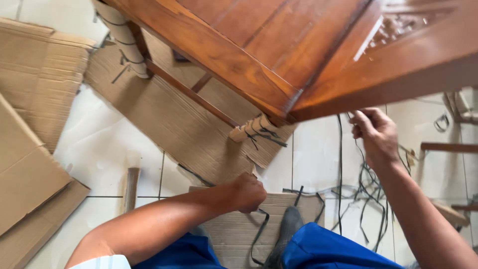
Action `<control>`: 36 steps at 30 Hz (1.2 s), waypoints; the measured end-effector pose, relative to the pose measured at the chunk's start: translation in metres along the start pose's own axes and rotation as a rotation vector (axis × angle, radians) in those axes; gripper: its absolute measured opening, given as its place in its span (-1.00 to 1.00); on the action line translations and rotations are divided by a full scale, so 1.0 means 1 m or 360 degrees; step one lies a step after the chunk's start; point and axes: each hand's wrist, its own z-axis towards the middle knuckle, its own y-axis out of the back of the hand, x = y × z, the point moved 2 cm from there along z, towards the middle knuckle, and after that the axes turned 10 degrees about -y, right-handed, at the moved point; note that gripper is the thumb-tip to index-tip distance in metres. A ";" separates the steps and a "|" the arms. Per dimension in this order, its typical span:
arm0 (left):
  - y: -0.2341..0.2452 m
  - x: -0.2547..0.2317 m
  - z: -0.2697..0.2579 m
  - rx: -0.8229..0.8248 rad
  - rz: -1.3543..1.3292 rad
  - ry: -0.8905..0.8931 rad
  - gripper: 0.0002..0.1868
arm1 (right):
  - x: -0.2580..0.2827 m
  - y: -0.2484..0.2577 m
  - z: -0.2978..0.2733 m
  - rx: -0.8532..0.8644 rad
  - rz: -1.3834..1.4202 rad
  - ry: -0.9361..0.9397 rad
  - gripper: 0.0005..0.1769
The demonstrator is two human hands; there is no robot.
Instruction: Wrapping wooden chair legs and rungs with cardboard and plastic ties for protection.
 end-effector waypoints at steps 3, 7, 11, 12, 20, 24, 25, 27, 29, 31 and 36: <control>-0.070 0.005 0.037 -0.0287 0.0203 0.0090 -0.87 | -0.060 0.002 0.005 -0.0231 -0.0053 -0.0017 -0.79; -0.085 -0.005 0.048 -0.0268 0.0406 0.0026 -0.82 | -0.135 0.036 -0.010 -0.0293 -0.0191 -0.0223 -0.73; -0.084 -0.005 0.064 -0.0190 0.0254 -0.0113 -0.79 | -0.164 0.083 -0.015 -0.0123 -0.0624 -0.0451 -0.65; -0.085 -0.005 0.068 -0.0172 0.0196 -0.0156 -0.80 | -0.174 0.096 -0.015 -0.0055 -0.0835 -0.0557 -0.61; -0.084 -0.004 0.095 -0.0042 0.0046 -0.0192 -0.76 | -0.269 0.175 0.010 -0.0040 -0.1644 -0.0655 -0.66; -0.075 0.003 0.102 0.0026 0.0040 -0.0193 -0.74 | -0.299 0.182 0.011 0.0110 -0.1845 -0.0715 -0.60; -0.076 0.003 0.104 0.0037 0.0042 -0.0199 -0.74 | -0.320 0.184 0.011 0.0110 -0.1835 -0.0723 -0.60; -0.076 0.009 0.110 0.0107 -0.0137 -0.0120 -0.76 | -0.361 0.191 0.015 0.0161 -0.1912 -0.0753 -0.54; -0.070 0.010 0.112 0.0164 -0.0133 -0.0096 -0.77 | -0.386 0.190 0.017 0.0166 -0.1843 -0.0820 -0.51; -0.069 0.012 0.115 0.0226 -0.0125 -0.0078 -0.77 | -0.408 0.189 0.019 0.0166 -0.1766 -0.0891 -0.46; -0.076 0.020 0.127 0.0329 -0.0090 0.0015 -0.79 | -0.432 0.193 0.029 -0.0149 -0.1209 -0.1257 -0.29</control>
